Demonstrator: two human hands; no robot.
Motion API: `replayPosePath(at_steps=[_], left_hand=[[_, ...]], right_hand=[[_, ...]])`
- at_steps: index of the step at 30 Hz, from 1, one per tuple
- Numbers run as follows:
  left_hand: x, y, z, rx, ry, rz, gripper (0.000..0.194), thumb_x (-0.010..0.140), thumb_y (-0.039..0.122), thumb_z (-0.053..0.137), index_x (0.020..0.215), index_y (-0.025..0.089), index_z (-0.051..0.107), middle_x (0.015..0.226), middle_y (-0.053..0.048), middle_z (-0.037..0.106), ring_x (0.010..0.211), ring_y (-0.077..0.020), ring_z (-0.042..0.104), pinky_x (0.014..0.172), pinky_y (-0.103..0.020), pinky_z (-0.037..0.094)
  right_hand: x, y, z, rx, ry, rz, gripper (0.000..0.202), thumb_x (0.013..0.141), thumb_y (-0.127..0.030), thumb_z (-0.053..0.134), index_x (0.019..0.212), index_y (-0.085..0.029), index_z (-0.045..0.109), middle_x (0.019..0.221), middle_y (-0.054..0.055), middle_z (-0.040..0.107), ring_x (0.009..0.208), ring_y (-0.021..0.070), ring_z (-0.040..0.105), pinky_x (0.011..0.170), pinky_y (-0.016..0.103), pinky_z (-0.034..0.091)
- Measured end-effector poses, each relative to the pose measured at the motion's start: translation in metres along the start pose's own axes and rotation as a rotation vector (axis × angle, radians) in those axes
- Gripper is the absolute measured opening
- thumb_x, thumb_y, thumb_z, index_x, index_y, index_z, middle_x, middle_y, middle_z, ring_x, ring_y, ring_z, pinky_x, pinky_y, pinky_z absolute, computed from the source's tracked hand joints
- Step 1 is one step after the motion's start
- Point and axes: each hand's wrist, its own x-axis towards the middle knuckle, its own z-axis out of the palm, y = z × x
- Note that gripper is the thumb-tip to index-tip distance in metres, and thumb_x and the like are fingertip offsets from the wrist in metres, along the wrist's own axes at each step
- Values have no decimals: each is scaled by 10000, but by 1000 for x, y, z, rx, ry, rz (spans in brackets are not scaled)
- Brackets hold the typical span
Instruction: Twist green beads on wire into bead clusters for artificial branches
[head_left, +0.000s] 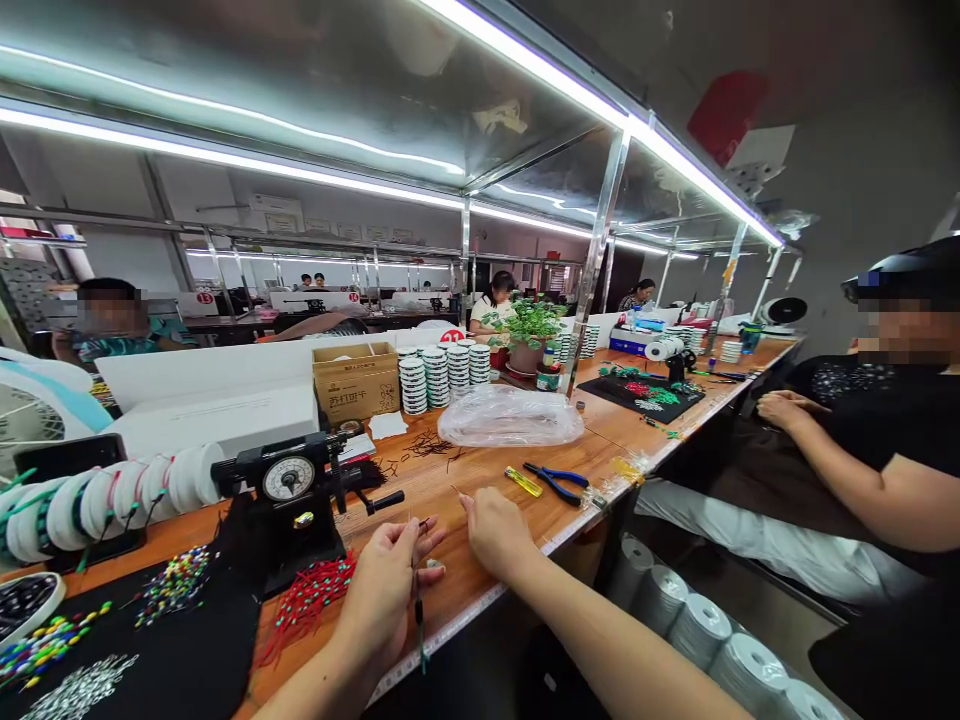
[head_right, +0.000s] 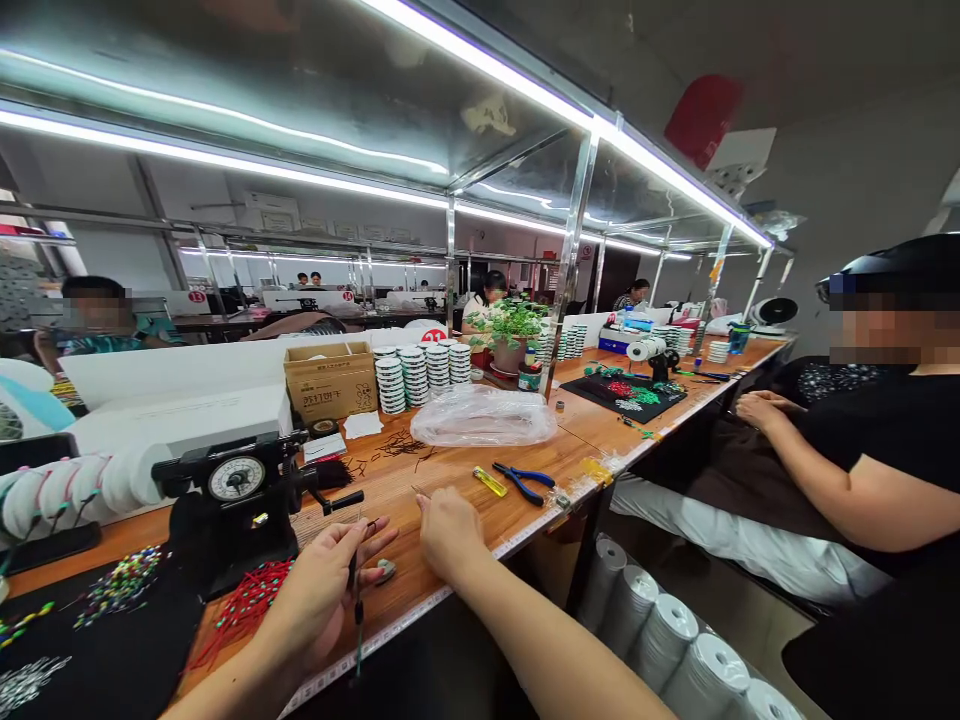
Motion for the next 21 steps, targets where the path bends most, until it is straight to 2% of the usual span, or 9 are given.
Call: replayPosePath(at_steps=[4,7,11,13,16,18,21], left_hand=[[0,1,-4,43,30,5,86,854,131,521,771,144,501,1018,-109,602,813,-184,672,406,-182,475],[-3,5,-6,59,24,-3,61,846,141,538,787,141,523,877,-82,631,686,-143,666,377,-153,430],[-7,13,-5,60,1,-26,62,846,147,534,787,136,519,797,-76,658,566,-110,640,371,-144,409],[-6,15,-4,52,-9,-27,73,847,148,530,778,137,509,773,-72,658,554,-110,638,366,-142,401],[-2,16,-3,36,-32,-3,67,851,154,517,786,143,503,743,-63,653,569,-125,649,338,-134,357],[2,15,-3,28,-59,21,57,851,149,504,794,145,501,740,-65,653,590,-138,659,320,-128,310],[6,12,-3,24,-102,59,66,842,177,511,785,143,506,721,-59,645,601,-145,658,316,-129,274]], right_hand=[[24,17,-7,-112,9,40,211,851,-223,493,897,-89,649,1078,201,558,1015,281,513,840,357,383],[43,38,-24,-116,36,111,204,830,-178,523,960,-55,620,1087,230,539,1098,317,455,919,424,322],[57,58,-43,1,15,164,201,838,-209,547,982,-73,581,1089,166,548,1097,289,459,946,474,300],[52,53,-42,130,-20,110,156,827,-212,555,917,-88,584,1068,160,556,1070,272,475,937,439,320],[29,30,-26,413,-106,-28,131,859,-229,477,881,-134,563,957,119,598,928,210,550,837,332,408],[11,11,-13,616,-170,-88,201,902,-323,389,924,-173,521,845,42,599,748,149,577,705,272,461],[-6,-10,2,840,-220,-92,398,911,-512,260,913,-184,485,681,-13,519,536,107,502,527,234,455]])
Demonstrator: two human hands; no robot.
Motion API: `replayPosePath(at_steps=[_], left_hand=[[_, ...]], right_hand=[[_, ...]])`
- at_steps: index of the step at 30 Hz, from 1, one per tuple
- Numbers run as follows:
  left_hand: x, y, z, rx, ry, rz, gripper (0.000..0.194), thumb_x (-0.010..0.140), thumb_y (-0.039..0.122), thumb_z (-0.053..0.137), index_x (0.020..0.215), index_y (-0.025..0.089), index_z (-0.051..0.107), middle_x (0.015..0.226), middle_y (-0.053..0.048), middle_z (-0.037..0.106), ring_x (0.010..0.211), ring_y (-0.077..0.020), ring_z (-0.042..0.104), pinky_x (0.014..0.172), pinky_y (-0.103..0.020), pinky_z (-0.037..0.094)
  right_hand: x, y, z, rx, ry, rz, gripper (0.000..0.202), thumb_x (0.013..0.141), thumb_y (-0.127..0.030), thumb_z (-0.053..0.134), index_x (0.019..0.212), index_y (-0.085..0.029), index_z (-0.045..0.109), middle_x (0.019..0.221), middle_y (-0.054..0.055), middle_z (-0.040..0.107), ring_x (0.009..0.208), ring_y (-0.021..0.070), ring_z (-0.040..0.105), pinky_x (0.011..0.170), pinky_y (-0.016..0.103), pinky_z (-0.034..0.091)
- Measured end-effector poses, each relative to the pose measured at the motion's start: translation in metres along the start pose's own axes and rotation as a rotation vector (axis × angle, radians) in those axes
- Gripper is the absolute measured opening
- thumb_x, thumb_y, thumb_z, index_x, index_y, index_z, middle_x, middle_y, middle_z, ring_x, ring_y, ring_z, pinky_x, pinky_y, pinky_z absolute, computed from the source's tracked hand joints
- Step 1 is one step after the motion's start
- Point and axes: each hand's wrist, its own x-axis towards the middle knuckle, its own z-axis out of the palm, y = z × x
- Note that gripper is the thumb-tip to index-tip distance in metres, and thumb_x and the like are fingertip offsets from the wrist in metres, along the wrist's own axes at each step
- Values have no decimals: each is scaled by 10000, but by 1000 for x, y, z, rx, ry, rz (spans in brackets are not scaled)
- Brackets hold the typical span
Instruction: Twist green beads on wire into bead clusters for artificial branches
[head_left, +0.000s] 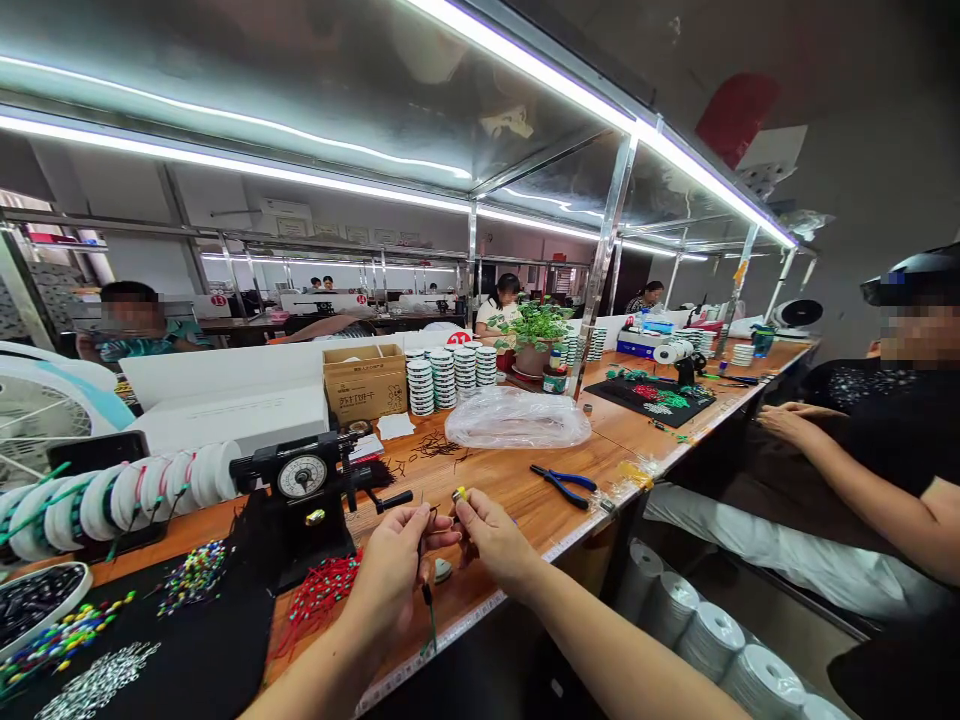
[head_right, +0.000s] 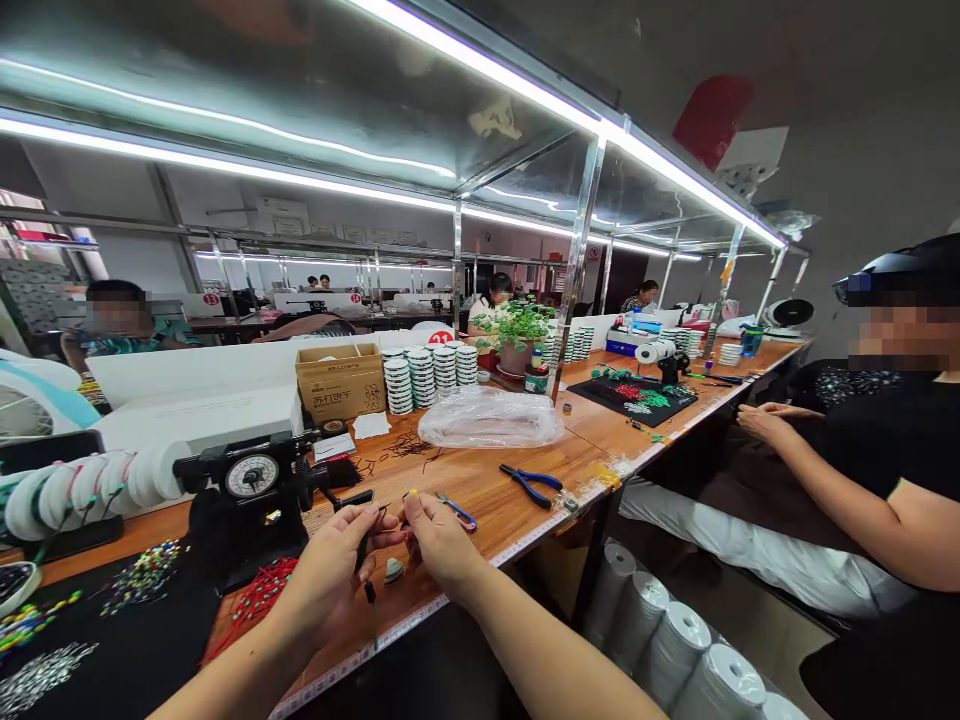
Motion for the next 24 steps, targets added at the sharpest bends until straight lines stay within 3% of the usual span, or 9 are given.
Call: replayPosePath(at_steps=[3,6,10,14,24], left_hand=[[2,-2,1,0,-30,25,147,798,250,575,720,154,495,625,-8,595,554,-132,633,312,-128,252],[2,-3,4,-2,-60,33,241,729,315,642,651,163,473,549,30,535,513,-120,604,308,-125,233],[3,-3,7,4,-69,26,266,697,343,660,632,168,470,537,34,530,513,-127,608,303,-128,234],[4,-3,9,12,-64,30,240,721,308,629,614,169,466,517,39,516,486,-119,598,298,-130,237],[4,-4,10,2,-61,30,247,694,318,646,613,166,469,530,46,511,435,-90,550,291,-130,227]], right_hand=[[0,-3,12,332,-44,77,584,847,-665,232,790,-163,526,595,-19,465,459,93,419,417,206,384],[4,-5,17,618,-25,206,555,785,-663,391,633,-149,538,511,-25,451,403,78,365,363,185,301],[8,-7,24,645,123,276,429,797,-513,421,565,-162,504,429,-48,398,353,67,302,344,174,193],[8,-8,27,636,184,315,362,793,-433,398,560,-168,480,436,-48,409,353,61,293,363,165,183],[7,-10,26,635,193,294,336,775,-413,385,543,-180,453,419,-62,364,343,63,258,352,179,163]])
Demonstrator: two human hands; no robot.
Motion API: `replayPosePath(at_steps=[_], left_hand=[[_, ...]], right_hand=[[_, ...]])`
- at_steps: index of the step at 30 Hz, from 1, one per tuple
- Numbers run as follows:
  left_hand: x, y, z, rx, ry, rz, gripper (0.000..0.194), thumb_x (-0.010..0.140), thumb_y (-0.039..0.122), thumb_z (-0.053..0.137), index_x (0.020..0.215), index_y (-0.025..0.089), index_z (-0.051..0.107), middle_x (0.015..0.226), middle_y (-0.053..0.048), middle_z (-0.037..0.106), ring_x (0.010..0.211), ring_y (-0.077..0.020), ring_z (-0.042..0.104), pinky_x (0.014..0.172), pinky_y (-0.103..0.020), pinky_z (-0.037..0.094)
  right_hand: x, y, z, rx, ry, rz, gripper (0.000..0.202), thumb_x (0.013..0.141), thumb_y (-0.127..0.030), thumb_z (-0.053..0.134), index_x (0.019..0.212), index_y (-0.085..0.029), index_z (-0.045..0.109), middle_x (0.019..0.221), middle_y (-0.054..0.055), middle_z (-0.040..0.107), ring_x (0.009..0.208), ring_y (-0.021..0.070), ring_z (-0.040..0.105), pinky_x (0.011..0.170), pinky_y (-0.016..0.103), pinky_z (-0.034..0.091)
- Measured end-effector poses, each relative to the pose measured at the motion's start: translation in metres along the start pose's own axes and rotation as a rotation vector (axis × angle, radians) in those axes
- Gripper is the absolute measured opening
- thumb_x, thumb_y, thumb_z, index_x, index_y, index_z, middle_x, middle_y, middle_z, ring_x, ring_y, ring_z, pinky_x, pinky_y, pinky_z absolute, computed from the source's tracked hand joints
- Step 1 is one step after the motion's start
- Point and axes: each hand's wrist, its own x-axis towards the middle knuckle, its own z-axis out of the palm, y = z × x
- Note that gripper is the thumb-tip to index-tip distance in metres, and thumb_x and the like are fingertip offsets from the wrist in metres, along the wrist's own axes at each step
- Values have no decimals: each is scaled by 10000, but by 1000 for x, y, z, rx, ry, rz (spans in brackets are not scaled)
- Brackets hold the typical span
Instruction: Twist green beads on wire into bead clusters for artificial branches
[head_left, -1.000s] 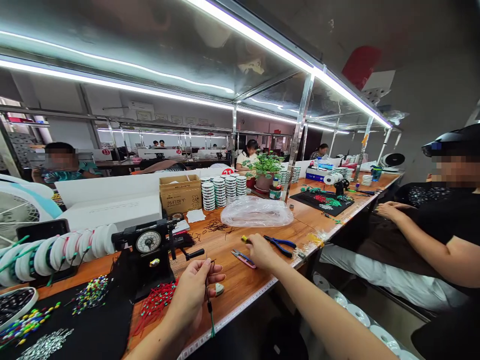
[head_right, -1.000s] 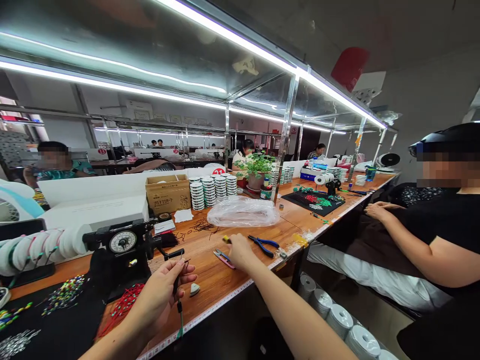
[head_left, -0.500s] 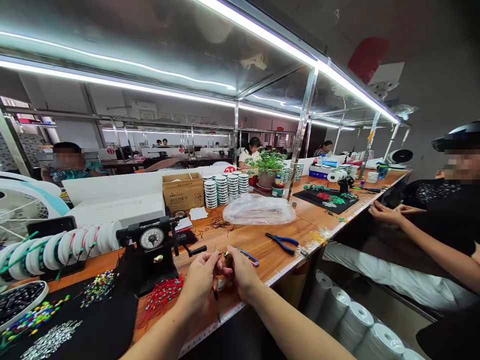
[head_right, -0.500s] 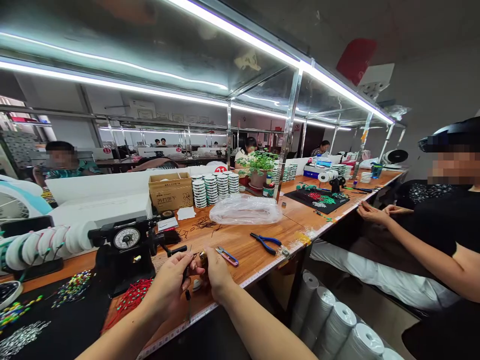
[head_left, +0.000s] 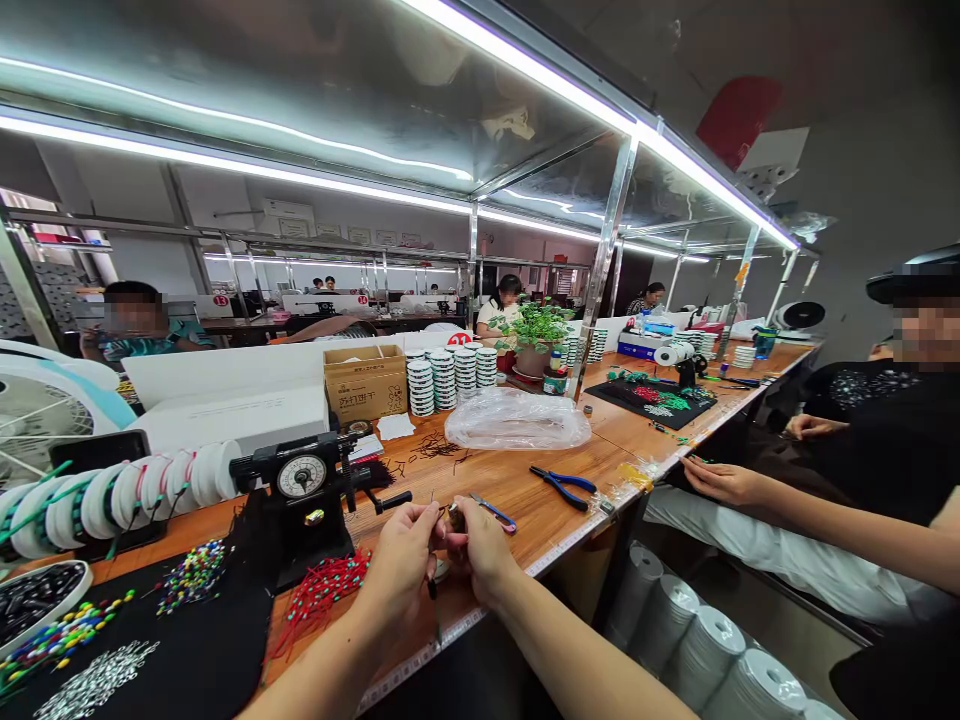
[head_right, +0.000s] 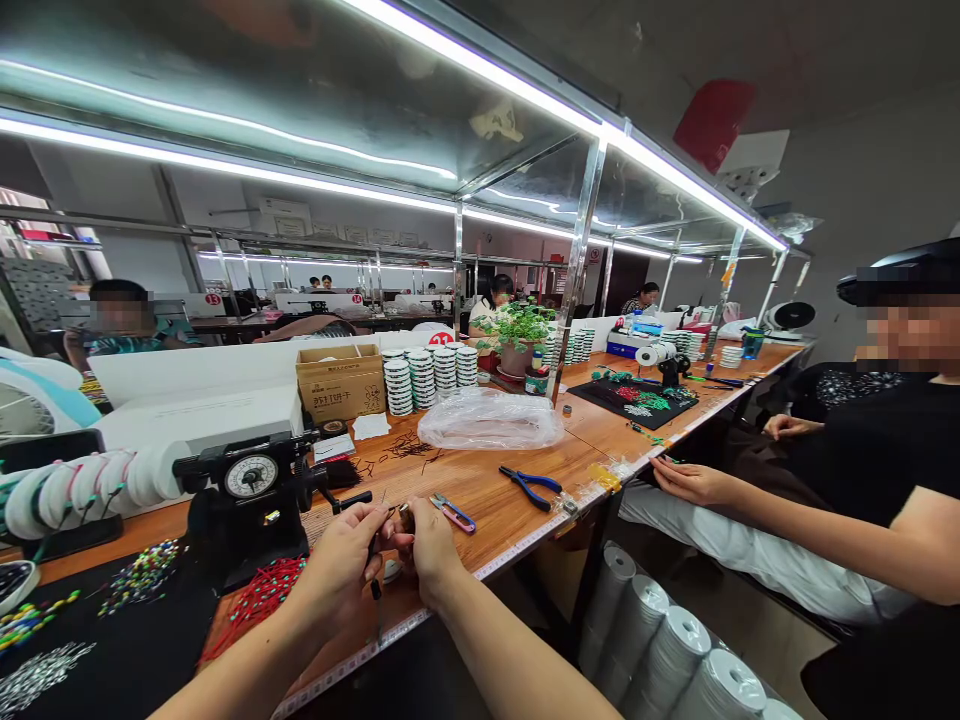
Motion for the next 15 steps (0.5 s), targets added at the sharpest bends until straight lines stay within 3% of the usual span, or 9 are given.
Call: replayPosePath(at_steps=[15], left_hand=[[0,-2,-3,6,-12,9,251,702,320,658,616,170,475,528,35,528,489,-115,584,301,-137,249]], right_hand=[[-1,-1,1,7,-11,36,354,790,-409,384,534,-177,463,403,-63,352,340,60,248,356,170,164]])
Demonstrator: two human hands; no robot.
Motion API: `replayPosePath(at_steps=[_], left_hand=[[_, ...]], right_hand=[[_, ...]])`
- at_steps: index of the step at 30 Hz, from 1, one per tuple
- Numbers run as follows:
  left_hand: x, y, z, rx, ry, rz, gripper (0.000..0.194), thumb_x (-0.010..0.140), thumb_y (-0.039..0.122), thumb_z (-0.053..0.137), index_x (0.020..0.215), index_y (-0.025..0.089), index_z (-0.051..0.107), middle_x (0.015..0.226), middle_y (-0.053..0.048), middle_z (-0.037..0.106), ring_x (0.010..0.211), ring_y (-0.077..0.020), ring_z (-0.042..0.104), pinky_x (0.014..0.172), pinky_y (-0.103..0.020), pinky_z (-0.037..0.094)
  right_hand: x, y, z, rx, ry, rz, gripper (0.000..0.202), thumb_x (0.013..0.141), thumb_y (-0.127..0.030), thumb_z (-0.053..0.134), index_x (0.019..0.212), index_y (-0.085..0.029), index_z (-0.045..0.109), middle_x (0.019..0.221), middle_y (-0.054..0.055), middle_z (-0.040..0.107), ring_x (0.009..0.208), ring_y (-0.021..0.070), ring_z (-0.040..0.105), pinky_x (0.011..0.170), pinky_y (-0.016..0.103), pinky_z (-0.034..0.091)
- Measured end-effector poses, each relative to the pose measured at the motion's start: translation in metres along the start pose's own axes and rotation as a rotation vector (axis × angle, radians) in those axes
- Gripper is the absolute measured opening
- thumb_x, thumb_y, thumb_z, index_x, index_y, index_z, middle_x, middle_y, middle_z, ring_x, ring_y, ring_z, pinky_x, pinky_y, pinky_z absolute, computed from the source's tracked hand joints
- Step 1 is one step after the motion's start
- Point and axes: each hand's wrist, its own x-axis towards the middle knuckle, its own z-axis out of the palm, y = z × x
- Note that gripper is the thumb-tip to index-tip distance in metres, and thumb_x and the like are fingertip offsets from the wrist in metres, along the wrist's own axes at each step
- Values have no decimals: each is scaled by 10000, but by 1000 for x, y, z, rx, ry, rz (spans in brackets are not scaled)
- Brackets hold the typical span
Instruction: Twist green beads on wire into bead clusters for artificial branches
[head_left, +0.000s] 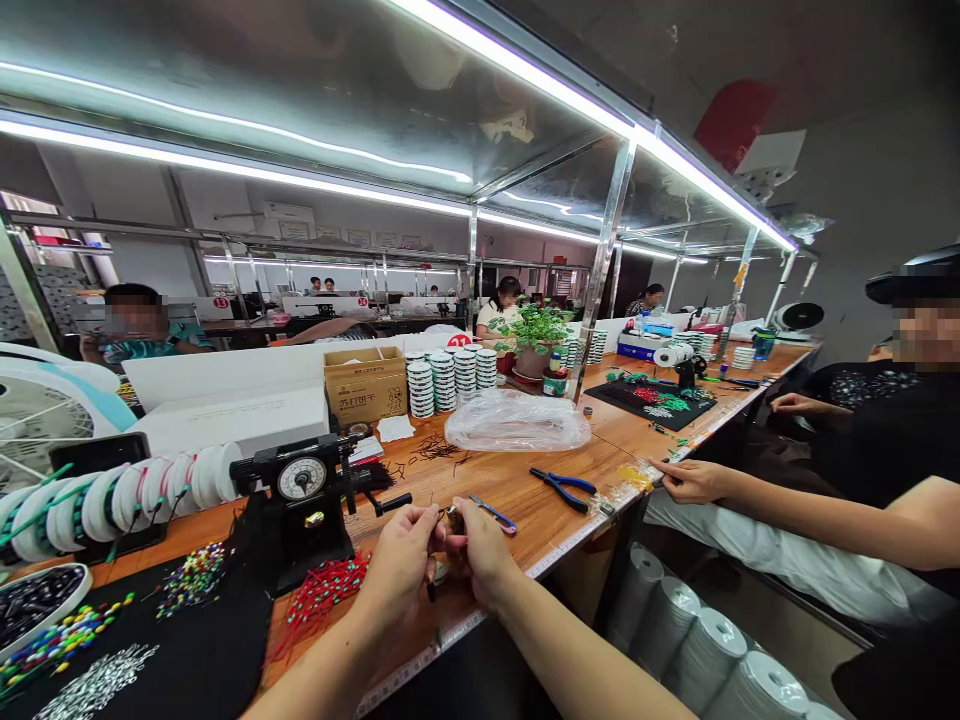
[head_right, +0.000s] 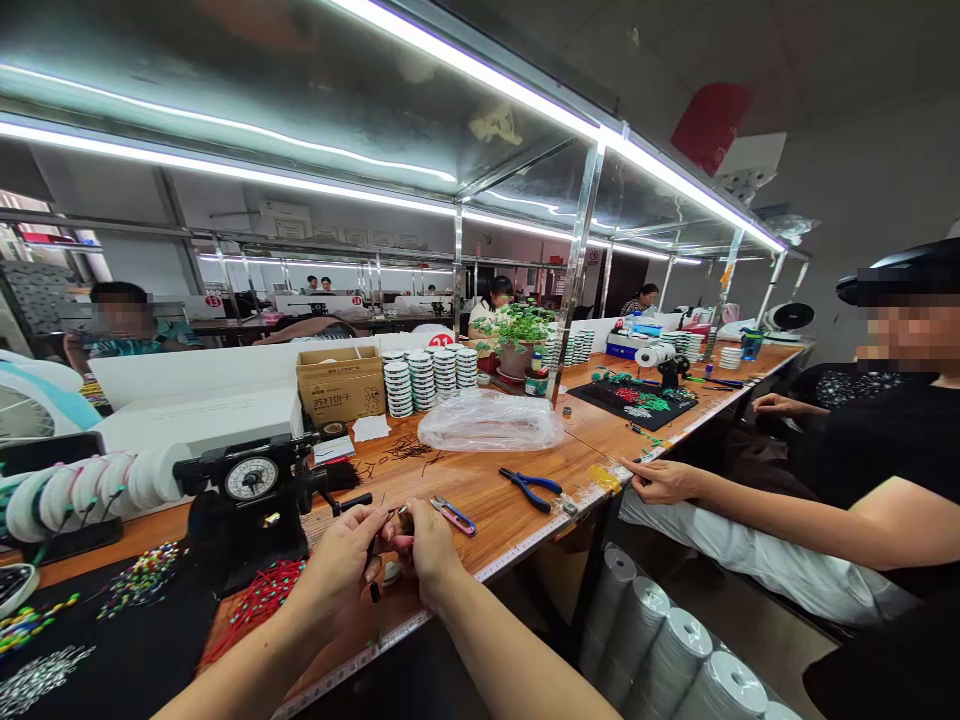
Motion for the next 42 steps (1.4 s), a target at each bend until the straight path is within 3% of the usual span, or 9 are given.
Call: replayPosePath(at_steps=[30,42], left_hand=[[3,-3,-2,34,1,-12,227,749,311,595,645,173,447,542,44,514,517,-126,615,298,-129,249],[2,-4,-4,30,-16,1,204,779,296,573,674,171,450,558,42,519,540,-119,620,307,-125,268]], right_hand=[[3,4,-2,38,-11,20,368,796,-420,411,546,-160,487,414,-50,399,334,47,276,339,145,154],[5,6,-4,17,-43,-6,382,802,-432,400,554,-158,498,407,-63,343,333,45,237,341,148,144]])
